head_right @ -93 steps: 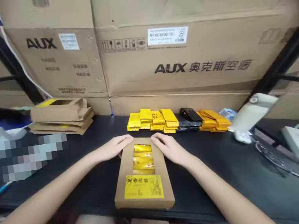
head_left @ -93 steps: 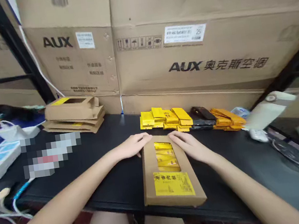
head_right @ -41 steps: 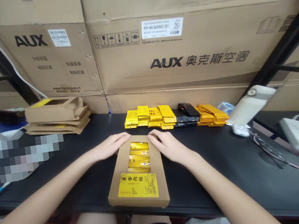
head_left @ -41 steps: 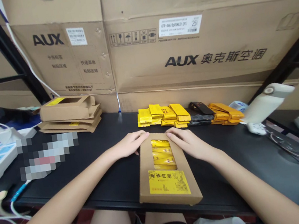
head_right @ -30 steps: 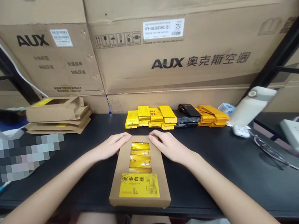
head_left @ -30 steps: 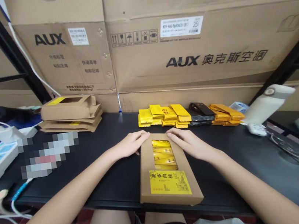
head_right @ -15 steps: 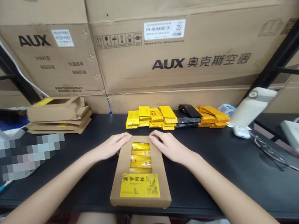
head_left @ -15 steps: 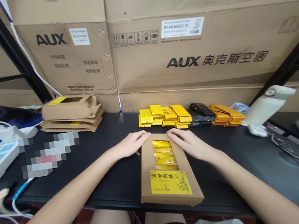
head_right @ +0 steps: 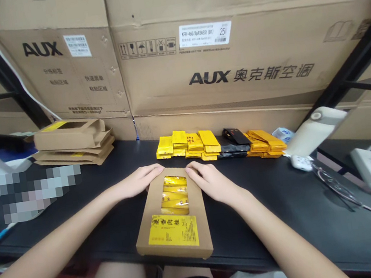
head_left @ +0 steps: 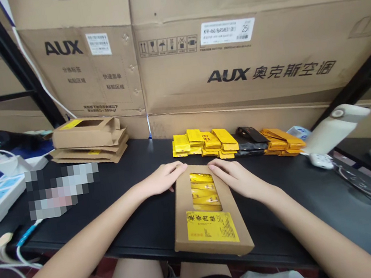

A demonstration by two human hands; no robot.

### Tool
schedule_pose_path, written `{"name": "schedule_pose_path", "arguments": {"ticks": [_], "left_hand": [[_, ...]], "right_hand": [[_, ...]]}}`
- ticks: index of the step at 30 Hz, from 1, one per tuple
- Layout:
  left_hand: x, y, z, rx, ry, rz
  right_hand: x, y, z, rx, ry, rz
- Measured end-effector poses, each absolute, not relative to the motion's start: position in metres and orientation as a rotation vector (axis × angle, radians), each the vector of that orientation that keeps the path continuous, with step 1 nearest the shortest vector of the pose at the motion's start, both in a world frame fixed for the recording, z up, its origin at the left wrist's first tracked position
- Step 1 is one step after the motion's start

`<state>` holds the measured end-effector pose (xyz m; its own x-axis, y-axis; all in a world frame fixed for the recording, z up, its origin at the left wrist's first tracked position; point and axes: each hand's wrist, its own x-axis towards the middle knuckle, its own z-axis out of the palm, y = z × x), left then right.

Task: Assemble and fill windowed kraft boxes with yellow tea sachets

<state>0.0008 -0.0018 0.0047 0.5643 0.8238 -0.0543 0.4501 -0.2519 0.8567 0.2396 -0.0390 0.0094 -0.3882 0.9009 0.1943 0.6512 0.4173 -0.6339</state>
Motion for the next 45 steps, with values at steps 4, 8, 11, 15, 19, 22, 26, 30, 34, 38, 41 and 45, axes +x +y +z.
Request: {"name": "schedule_pose_path", "arguments": {"ticks": [4,8,11,15,19,22,26,30,34,38,41,45], "left_hand": [[0.0007,-0.0015,0.0037,1.919,1.027,0.520],[0.0008,-0.0026,0.0045,1.955,1.035,0.525],[0.0008,-0.0036,0.0052,1.970,1.047,0.516],[0.0007,-0.0042,0.0052,1.964,1.050,0.511],[0.0007,-0.0038,0.0043,1.935,1.053,0.489],[0.0003,-0.0030,0.0030,1.927,1.048,0.492],[-0.0009,-0.0019,0.0011,1.951,1.044,0.500],[-0.0018,-0.0012,0.0003,1.969,1.030,0.506],[-0.0018,-0.0010,0.0001,1.957,1.038,0.501],[-0.0012,-0.0013,0.0008,1.947,1.051,0.490],[-0.0007,-0.0021,0.0017,1.948,1.055,0.484],[-0.0008,-0.0025,0.0020,1.945,1.053,0.482]], "right_hand": [[0.2391,-0.0421,0.0125,-1.333,-2.190,0.629],[0.2385,-0.0465,0.0162,-1.378,-2.214,0.643],[0.2390,-0.0477,0.0168,-1.373,-2.217,0.667],[0.2401,-0.0454,0.0146,-1.332,-2.219,0.675],[0.2400,-0.0424,0.0123,-1.307,-2.199,0.688],[0.2399,-0.0404,0.0112,-1.291,-2.185,0.698],[0.2404,-0.0388,0.0101,-1.295,-2.183,0.715],[0.2409,-0.0390,0.0096,-1.300,-2.183,0.730],[0.2408,-0.0388,0.0096,-1.292,-2.182,0.737],[0.2407,-0.0382,0.0094,-1.290,-2.186,0.720],[0.2402,-0.0382,0.0097,-1.294,-2.188,0.708],[0.2396,-0.0389,0.0106,-1.300,-2.185,0.707]]}}
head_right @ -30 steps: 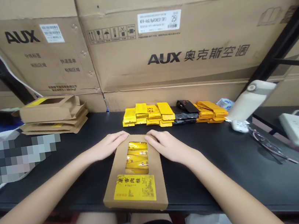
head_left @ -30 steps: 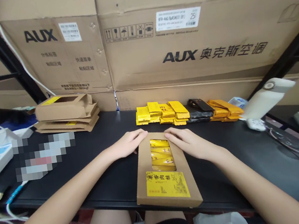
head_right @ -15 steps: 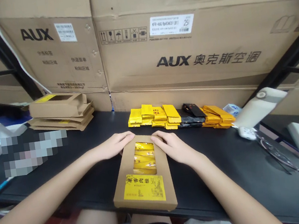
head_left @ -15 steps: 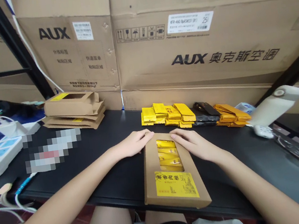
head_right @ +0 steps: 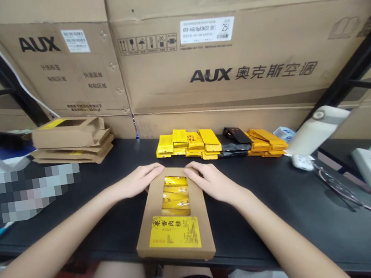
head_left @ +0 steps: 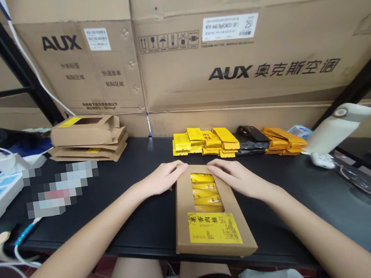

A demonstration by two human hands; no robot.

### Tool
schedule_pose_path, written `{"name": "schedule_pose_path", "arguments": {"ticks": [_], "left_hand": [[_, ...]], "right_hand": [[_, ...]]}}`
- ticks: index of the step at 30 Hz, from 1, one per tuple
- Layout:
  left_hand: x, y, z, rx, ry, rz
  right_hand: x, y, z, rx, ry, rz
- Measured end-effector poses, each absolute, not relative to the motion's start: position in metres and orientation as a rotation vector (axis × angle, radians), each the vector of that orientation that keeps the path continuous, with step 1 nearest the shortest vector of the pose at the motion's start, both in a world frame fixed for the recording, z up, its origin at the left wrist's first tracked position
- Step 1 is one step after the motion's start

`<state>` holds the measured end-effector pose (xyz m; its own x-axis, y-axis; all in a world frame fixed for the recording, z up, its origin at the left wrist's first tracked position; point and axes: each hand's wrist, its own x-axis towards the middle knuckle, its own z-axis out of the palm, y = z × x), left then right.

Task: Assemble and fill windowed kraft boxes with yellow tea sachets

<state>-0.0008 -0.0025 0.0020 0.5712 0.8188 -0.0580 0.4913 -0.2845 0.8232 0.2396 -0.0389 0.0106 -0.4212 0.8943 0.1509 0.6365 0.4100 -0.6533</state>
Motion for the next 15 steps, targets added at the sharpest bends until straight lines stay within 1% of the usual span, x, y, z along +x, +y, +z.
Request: {"name": "schedule_pose_path", "arguments": {"ticks": [15], "left_hand": [[-0.0011,-0.0032,0.0039,1.935,1.052,0.494]], "right_hand": [[0.2399,-0.0388,0.0096,-1.299,-2.204,0.705]]}}
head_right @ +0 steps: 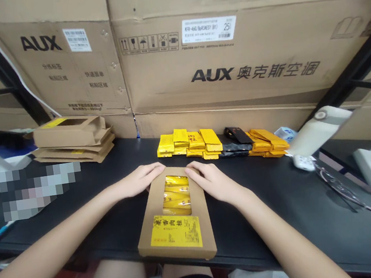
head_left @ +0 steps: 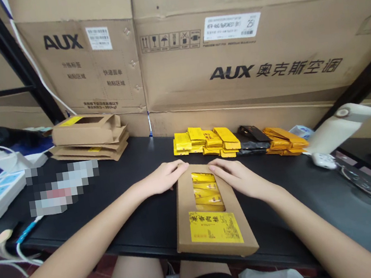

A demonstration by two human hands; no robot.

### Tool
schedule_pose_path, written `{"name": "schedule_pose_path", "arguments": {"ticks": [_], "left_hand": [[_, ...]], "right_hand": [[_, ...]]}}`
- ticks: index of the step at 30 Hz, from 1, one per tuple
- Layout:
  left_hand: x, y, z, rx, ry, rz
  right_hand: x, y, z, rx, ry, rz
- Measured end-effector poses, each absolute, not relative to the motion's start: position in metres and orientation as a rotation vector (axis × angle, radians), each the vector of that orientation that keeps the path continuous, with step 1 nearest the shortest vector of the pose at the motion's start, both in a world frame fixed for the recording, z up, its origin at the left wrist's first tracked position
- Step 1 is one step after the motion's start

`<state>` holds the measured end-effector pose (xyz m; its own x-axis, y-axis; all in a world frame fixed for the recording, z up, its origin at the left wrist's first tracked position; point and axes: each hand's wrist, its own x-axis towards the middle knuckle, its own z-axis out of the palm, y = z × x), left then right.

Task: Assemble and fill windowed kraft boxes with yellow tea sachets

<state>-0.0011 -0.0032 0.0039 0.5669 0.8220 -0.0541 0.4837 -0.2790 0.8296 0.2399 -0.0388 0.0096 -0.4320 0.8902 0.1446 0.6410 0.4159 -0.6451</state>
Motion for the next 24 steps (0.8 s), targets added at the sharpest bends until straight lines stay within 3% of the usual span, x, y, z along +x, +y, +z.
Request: {"name": "schedule_pose_path", "arguments": {"ticks": [24], "left_hand": [[0.0010,-0.0056,0.0073,1.953,1.067,0.486]], "right_hand": [[0.2403,-0.0424,0.0120,-1.327,-2.214,0.659]]}}
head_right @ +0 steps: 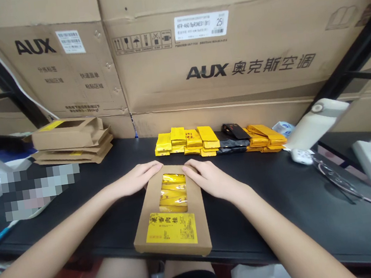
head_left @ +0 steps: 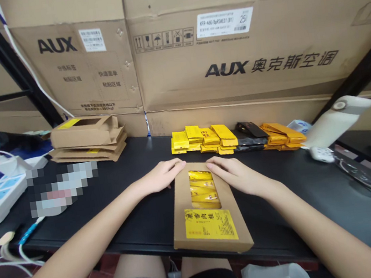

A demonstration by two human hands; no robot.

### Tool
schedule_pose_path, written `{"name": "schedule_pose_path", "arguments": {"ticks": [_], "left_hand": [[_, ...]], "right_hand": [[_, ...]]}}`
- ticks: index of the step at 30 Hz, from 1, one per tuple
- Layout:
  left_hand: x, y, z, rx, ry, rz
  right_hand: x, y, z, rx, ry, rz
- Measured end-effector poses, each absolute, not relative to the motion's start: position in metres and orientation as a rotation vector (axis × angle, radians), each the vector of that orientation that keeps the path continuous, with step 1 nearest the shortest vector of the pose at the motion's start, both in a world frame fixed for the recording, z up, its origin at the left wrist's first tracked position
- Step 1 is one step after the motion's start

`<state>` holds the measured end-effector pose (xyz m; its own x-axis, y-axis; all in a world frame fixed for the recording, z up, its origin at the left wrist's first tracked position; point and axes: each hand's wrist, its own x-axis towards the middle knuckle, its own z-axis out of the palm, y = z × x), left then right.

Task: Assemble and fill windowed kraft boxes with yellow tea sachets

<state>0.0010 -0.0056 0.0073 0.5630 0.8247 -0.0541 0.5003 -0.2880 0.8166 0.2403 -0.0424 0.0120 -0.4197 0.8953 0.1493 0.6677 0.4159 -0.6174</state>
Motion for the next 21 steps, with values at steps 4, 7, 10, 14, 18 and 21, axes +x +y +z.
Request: {"name": "schedule_pose_path", "arguments": {"ticks": [4,7,10,14,18,21], "left_hand": [[0.0011,-0.0051,0.0077,1.957,1.075,0.479],[0.0009,-0.0051,0.0076,1.964,1.071,0.480],[0.0008,-0.0052,0.0069,1.972,1.068,0.482],[0.0006,-0.0051,0.0059,1.951,1.068,0.483],[-0.0003,-0.0046,0.0052,1.956,1.050,0.486],[-0.0011,-0.0035,0.0037,1.963,1.040,0.491]], "right_hand": [[0.2390,-0.0444,0.0141,-1.351,-2.228,0.643],[0.2389,-0.0447,0.0146,-1.361,-2.233,0.629],[0.2400,-0.0433,0.0137,-1.342,-2.242,0.627],[0.2411,-0.0411,0.0128,-1.306,-2.239,0.632],[0.2413,-0.0402,0.0122,-1.305,-2.228,0.656],[0.2415,-0.0397,0.0115,-1.298,-2.223,0.673]]}}
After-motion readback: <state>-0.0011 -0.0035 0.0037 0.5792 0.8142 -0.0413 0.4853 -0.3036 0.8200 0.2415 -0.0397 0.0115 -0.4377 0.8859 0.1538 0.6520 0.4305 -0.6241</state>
